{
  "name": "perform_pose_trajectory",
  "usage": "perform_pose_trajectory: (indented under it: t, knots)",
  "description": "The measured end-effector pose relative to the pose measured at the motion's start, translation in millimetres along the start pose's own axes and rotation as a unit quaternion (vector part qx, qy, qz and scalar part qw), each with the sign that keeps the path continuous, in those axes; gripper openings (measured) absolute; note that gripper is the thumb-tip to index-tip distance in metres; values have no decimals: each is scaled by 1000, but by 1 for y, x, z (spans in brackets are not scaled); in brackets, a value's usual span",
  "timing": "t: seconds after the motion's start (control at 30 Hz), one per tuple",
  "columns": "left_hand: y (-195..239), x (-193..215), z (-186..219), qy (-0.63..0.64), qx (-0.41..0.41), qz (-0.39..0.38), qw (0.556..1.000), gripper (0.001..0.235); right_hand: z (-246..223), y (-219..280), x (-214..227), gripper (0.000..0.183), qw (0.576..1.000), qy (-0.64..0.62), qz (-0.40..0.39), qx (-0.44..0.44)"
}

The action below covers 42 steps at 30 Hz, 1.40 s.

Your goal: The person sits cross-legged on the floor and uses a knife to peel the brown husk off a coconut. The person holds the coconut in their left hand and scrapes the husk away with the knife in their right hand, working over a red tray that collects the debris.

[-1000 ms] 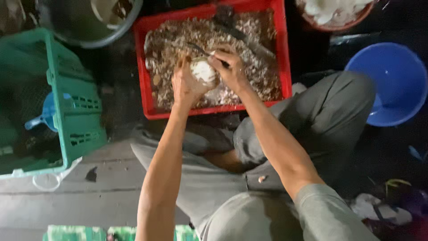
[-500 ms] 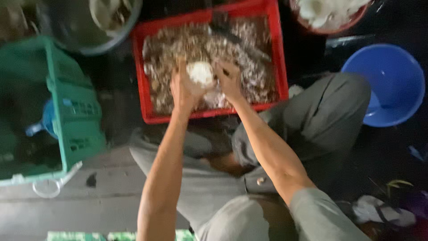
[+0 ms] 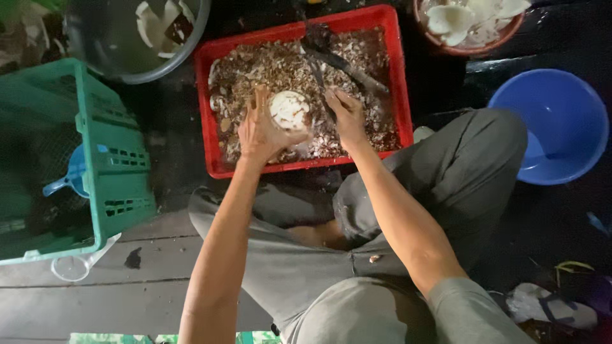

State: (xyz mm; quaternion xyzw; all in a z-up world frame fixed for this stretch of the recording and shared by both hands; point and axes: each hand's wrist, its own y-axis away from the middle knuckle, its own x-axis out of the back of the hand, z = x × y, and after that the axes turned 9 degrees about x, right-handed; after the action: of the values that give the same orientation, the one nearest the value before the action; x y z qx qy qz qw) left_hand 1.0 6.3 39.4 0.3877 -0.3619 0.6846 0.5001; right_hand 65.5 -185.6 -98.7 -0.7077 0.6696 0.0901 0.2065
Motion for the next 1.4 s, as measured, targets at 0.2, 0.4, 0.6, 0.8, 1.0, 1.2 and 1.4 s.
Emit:
perform_pose_trajectory:
  t: [0.2, 0.4, 0.6, 0.8, 1.0, 1.2, 1.4]
  knots:
    - [3, -14, -8, 159, 56, -129, 977, 99, -22, -1, -39, 25, 886, 309, -149, 313]
    - [-3, -24, -17, 136, 32, -86, 986, 127, -44, -41, -57, 21, 942, 225, -248, 3]
    - [-6, -26, -19, 66, 43, -84, 993, 134, -31, -16, -42, 27, 965, 219, -143, -30]
    - [12, -27, -17, 101, 104, -59, 988, 143, -23, -5, -42, 37, 948, 264, -145, 104]
    - [17, -27, -10, 105, 53, -31, 993, 118, -38, -15, -48, 23, 837, 378, -231, 321]
    - [19, -35, -9, 175, 78, -27, 981, 103, -65, -17, -55, 24, 855, 339, -283, 271]
    - [13, -30, 4, 99, 71, 43, 992, 131, -54, -16, -47, 26, 968, 197, -156, -28]
